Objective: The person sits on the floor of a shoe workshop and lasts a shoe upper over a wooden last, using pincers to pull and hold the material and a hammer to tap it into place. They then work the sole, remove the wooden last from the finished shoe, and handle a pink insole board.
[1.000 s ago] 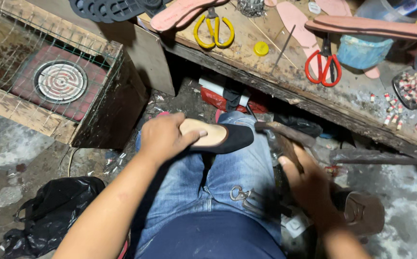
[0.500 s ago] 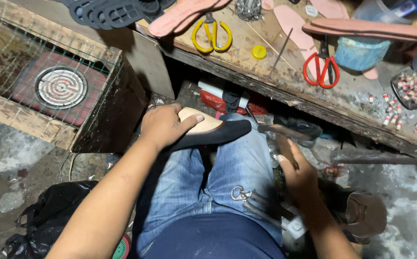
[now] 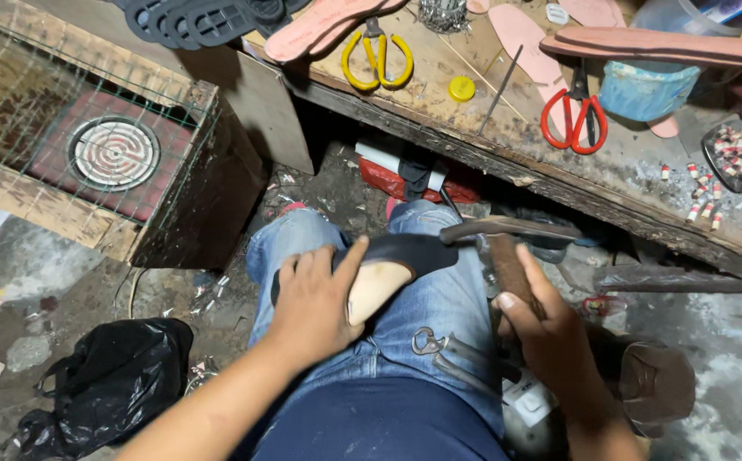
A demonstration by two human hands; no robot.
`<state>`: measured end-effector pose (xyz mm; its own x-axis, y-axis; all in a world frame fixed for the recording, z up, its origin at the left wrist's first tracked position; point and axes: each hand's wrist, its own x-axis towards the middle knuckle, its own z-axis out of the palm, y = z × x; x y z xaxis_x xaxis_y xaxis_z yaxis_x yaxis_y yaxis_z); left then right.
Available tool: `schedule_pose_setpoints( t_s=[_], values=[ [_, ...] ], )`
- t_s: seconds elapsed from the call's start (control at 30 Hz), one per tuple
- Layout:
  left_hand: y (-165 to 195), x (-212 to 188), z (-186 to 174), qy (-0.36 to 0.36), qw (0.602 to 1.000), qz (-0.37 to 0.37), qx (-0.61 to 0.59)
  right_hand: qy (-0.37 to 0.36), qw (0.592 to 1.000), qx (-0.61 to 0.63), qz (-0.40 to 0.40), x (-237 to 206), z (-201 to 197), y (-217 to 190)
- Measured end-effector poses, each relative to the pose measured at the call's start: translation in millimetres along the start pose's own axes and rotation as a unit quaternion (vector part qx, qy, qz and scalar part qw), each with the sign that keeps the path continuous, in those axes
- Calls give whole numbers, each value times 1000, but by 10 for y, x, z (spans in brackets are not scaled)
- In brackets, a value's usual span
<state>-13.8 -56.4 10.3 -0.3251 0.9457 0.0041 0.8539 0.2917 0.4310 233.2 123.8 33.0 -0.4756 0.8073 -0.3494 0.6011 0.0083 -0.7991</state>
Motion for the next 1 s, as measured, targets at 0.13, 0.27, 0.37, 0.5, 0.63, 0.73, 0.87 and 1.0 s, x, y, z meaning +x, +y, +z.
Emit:
schedule_pose_setpoints(
  t_s=[0.13, 0.27, 0.37, 0.5, 0.63, 0.73, 0.87, 1.0],
  values=[
    [72, -203, 189, 120, 989, 55, 61, -19, 993, -114, 25, -160, 3, -255],
    [64, -249, 300, 152, 982, 55, 98, 2, 940, -177, -292, -287, 98, -237],
    [41, -260, 295, 137, 986, 58, 71, -3, 937, -215, -274, -244, 180, -79],
    [34, -282, 256, 143, 986, 62, 60, 24, 965, -193, -177, -158, 25, 162],
    [14, -266, 263, 151, 984, 59, 70, 35, 970, -203, -125, -74, -205, 279],
    [-2, -256, 297, 147, 985, 60, 59, -32, 972, 187, 139, -82, -186, 275],
    [-14, -273, 333, 164, 980, 68, 85, -39, 948, 210, 235, -184, -34, 210],
    [-1, -273, 300, 152, 984, 66, 64, -46, 945, 214, 242, -182, -38, 189]
  ],
)
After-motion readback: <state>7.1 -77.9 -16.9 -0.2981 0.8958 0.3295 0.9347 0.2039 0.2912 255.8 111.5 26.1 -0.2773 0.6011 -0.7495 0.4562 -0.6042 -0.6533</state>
